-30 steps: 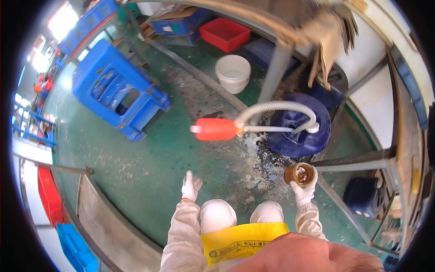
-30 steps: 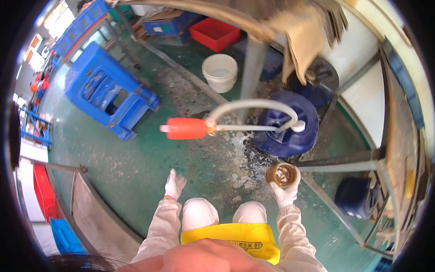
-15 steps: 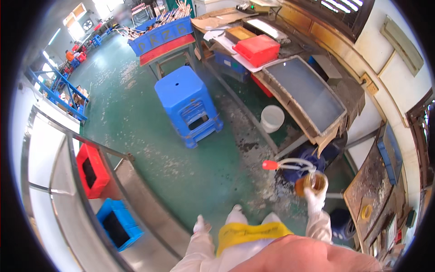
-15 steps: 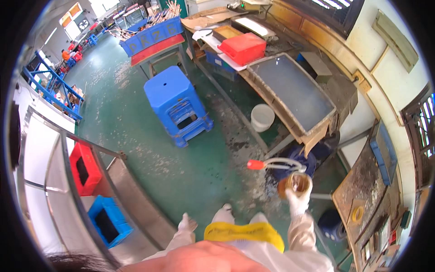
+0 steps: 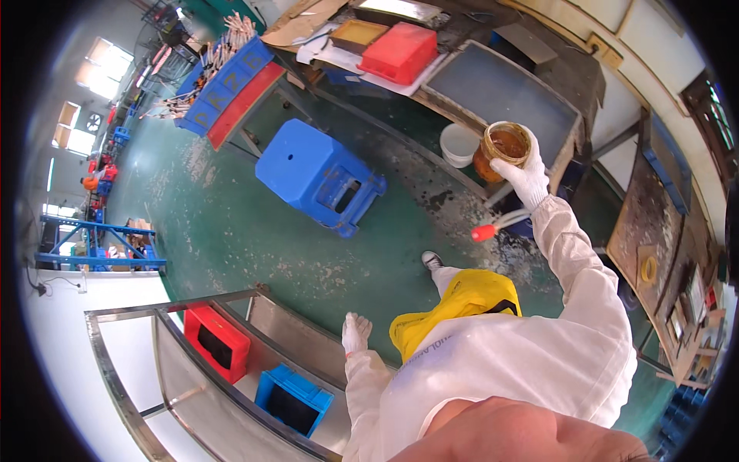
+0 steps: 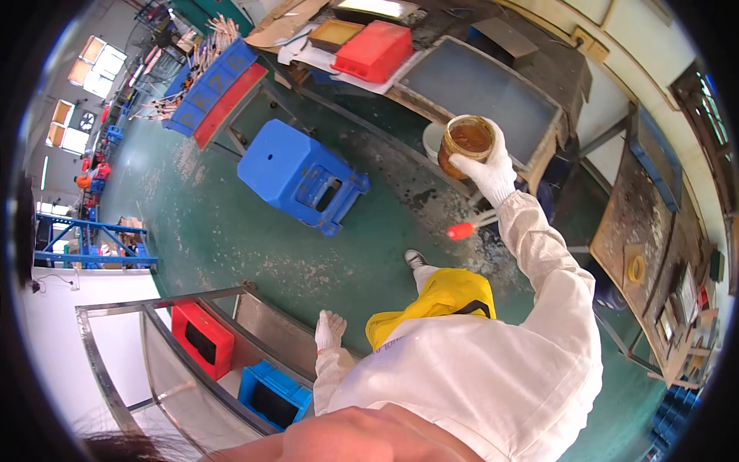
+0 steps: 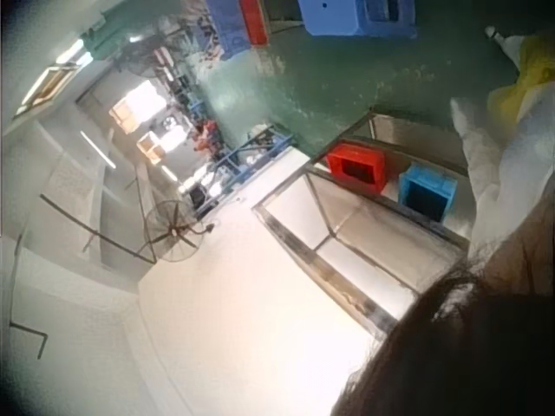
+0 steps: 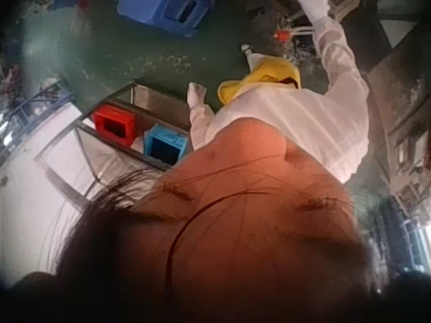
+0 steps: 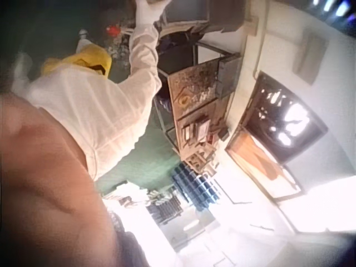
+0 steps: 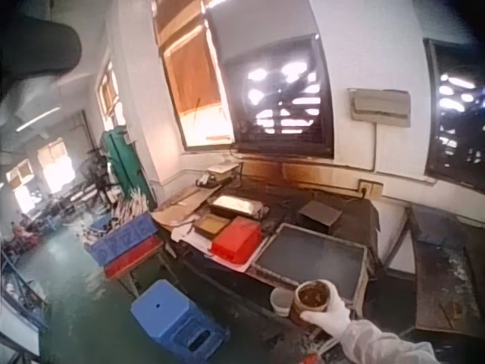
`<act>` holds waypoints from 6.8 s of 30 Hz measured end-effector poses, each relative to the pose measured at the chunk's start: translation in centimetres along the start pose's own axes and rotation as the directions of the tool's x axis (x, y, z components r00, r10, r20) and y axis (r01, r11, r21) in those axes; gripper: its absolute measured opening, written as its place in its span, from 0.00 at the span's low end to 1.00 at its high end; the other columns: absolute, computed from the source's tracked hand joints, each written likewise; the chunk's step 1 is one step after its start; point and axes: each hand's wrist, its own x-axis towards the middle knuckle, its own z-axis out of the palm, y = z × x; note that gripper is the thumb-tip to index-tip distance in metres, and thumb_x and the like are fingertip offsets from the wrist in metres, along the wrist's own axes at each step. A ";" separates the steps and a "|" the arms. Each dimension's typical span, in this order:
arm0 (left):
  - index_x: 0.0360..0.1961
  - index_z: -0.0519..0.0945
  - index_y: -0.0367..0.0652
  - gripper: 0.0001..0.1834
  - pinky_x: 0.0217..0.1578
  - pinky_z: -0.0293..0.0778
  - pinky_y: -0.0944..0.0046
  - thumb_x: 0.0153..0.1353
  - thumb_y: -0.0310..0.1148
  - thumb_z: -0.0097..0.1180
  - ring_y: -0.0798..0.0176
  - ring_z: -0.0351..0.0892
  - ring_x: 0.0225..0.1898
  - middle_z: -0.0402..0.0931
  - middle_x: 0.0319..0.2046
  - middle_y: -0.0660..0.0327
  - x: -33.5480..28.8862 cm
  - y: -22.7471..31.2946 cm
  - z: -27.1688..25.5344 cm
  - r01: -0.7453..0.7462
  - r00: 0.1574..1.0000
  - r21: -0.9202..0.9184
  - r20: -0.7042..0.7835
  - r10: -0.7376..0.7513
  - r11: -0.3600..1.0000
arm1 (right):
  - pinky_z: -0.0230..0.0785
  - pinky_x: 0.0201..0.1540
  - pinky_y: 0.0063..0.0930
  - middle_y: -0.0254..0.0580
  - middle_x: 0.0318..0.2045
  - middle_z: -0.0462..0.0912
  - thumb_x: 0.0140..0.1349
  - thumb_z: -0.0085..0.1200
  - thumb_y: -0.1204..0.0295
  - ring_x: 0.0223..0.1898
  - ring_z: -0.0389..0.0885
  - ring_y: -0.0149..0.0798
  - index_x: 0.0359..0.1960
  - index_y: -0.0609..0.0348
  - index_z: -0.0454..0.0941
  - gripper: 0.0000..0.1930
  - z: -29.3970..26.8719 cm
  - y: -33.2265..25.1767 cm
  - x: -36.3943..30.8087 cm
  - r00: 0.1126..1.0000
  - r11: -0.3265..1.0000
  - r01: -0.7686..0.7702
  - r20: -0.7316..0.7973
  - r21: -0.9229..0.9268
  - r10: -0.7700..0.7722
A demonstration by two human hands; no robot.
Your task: Siphoning liquid from a large blue drum into a small container using a manual siphon pump.
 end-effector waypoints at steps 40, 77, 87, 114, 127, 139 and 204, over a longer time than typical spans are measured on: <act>0.45 0.71 0.42 0.18 0.46 0.79 0.51 0.64 0.43 0.58 0.56 0.76 0.40 0.71 0.37 0.58 26.1 28.5 4.2 0.088 0.977 -0.124 -0.184 -0.110 0.988 | 0.65 0.65 0.38 0.52 0.59 0.78 0.45 0.73 0.49 0.61 0.76 0.50 0.69 0.54 0.62 0.50 33.9 -4.1 49.4 0.995 0.905 0.099 0.046 -0.413 -0.088; 0.54 0.71 0.38 0.23 0.41 0.83 0.55 0.68 0.45 0.56 0.58 0.80 0.39 0.73 0.41 0.56 24.8 27.5 8.0 0.130 0.946 -0.160 -0.274 -0.171 0.978 | 0.69 0.60 0.36 0.55 0.52 0.82 0.37 0.68 0.44 0.55 0.81 0.52 0.59 0.58 0.73 0.46 38.1 -2.6 58.8 0.886 0.591 0.184 0.393 -0.785 0.247; 0.53 0.71 0.39 0.23 0.40 0.83 0.56 0.67 0.44 0.57 0.59 0.80 0.37 0.73 0.40 0.56 24.8 27.1 8.0 0.123 0.949 -0.163 -0.269 -0.164 0.979 | 0.70 0.59 0.37 0.56 0.52 0.82 0.38 0.67 0.42 0.56 0.80 0.52 0.56 0.59 0.75 0.45 38.7 -2.7 59.8 0.860 0.513 0.231 0.420 -0.827 0.290; 0.55 0.71 0.39 0.25 0.47 0.82 0.52 0.66 0.46 0.58 0.55 0.79 0.44 0.73 0.44 0.54 24.4 25.6 8.9 0.138 0.930 -0.165 -0.319 -0.186 0.977 | 0.70 0.57 0.38 0.56 0.51 0.82 0.36 0.68 0.42 0.55 0.80 0.52 0.52 0.60 0.78 0.43 39.1 -4.9 59.6 0.829 0.417 0.295 0.447 -0.860 0.335; 0.54 0.71 0.39 0.23 0.45 0.82 0.53 0.67 0.45 0.58 0.56 0.79 0.43 0.73 0.43 0.54 24.7 26.2 8.5 0.136 0.938 -0.165 -0.296 -0.181 0.977 | 0.70 0.57 0.37 0.59 0.50 0.82 0.35 0.68 0.41 0.54 0.81 0.52 0.54 0.62 0.78 0.46 39.2 -6.2 59.9 0.807 0.440 0.324 0.488 -0.837 0.333; 0.51 0.72 0.37 0.22 0.45 0.81 0.54 0.66 0.44 0.57 0.57 0.79 0.42 0.73 0.41 0.55 25.9 28.2 7.5 0.176 0.960 -0.116 -0.200 -0.197 0.977 | 0.66 0.63 0.32 0.50 0.57 0.80 0.44 0.72 0.46 0.58 0.78 0.44 0.65 0.63 0.68 0.49 36.7 -3.5 60.6 0.900 0.790 0.086 0.388 -0.607 0.200; 0.63 0.69 0.38 0.30 0.47 0.82 0.52 0.66 0.46 0.59 0.56 0.81 0.44 0.76 0.46 0.53 26.3 35.2 4.9 0.071 0.993 0.550 0.036 -0.109 0.832 | 0.62 0.65 0.32 0.45 0.60 0.75 0.52 0.74 0.56 0.62 0.73 0.41 0.67 0.61 0.66 0.44 7.7 7.3 19.7 0.737 0.975 -0.166 -0.639 0.148 0.222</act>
